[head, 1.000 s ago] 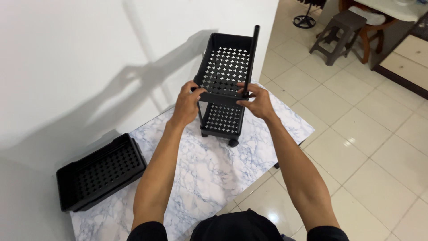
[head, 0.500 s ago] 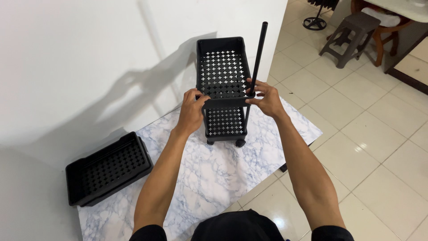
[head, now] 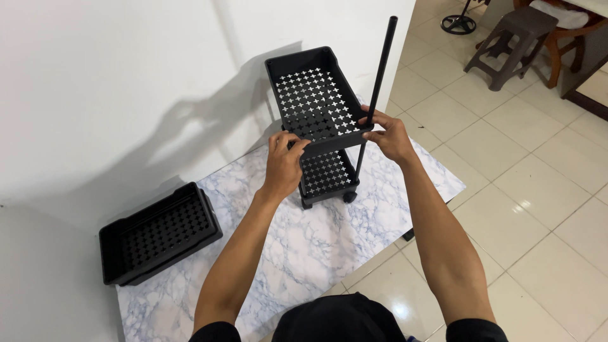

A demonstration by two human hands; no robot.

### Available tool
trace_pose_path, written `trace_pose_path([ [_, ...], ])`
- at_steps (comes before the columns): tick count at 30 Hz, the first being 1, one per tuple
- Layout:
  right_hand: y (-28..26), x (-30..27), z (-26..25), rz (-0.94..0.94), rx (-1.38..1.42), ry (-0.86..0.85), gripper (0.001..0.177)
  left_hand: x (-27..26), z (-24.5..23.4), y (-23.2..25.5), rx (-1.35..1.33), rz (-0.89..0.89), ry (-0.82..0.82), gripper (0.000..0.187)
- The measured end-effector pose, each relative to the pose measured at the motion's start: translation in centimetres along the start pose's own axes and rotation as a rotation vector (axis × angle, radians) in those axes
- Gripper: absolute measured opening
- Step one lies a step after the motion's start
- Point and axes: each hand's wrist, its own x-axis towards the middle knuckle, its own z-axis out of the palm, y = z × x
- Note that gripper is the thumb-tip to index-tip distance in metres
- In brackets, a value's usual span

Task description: The person assembles a two-tier rolling utility cart by inserting perforated trays into a frame with wheels and attaching a vertical handle. The person places trays into the frame, secures them, and then installs the handle into the top tray.

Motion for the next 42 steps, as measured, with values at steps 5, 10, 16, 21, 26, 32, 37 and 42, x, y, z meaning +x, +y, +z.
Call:
trace_pose_path([
  [5, 0.3, 0.1, 0.2, -0.023, 0.022, -0.008, 0.028, -0.4, -0.2, 0.3, 0.03, 0.009, 0.013, 0.037],
  [10, 0.5, 0.0, 0.1, 0.0, -0.001, -0.01, 0.025, -0.4, -0.3, 0.4, 0.004, 0.008, 0.031, 0.032],
  [16, 0.4, -0.1, 0.2, -0.011, -0.003, 0.011, 0.026, -0.4, -0.3, 0.5, 0.015, -0.003, 0.008, 0.032],
  [21, -0.5, -0.1, 0.2, 0.02, -0.118, 0.02, 0.024, -0.5, -0.5, 0.0, 0.013, -0.039, -0.019, 0.029],
  [26, -1.4, -0.4, 0.6, 0.01, -0.19, 0.02, 0.025, -0.7, -0.3, -0.8, 0.046, -0.061, -0.005, 0.035],
  [32, -2.3, -1.3, 1.2, -0.097, -0.226, -0.017, 0.025, -0.7, -0.4, -2.8, -0.099, -0.136, 0.014, 0.03],
  [37, -3.6, -1.6, 1.1, -0.096, -0.163, -0.139, 0.02, 0.3, -1.9, -3.3, -0.085, -0.191, -0.014, 0.037],
  [42, -3.9, -0.7, 1.6, 0.008, -0.121, -0.201, 0.033, 3.9, -3.9, -0.9, -0.033, -0.077, 0.004, 0.036],
])
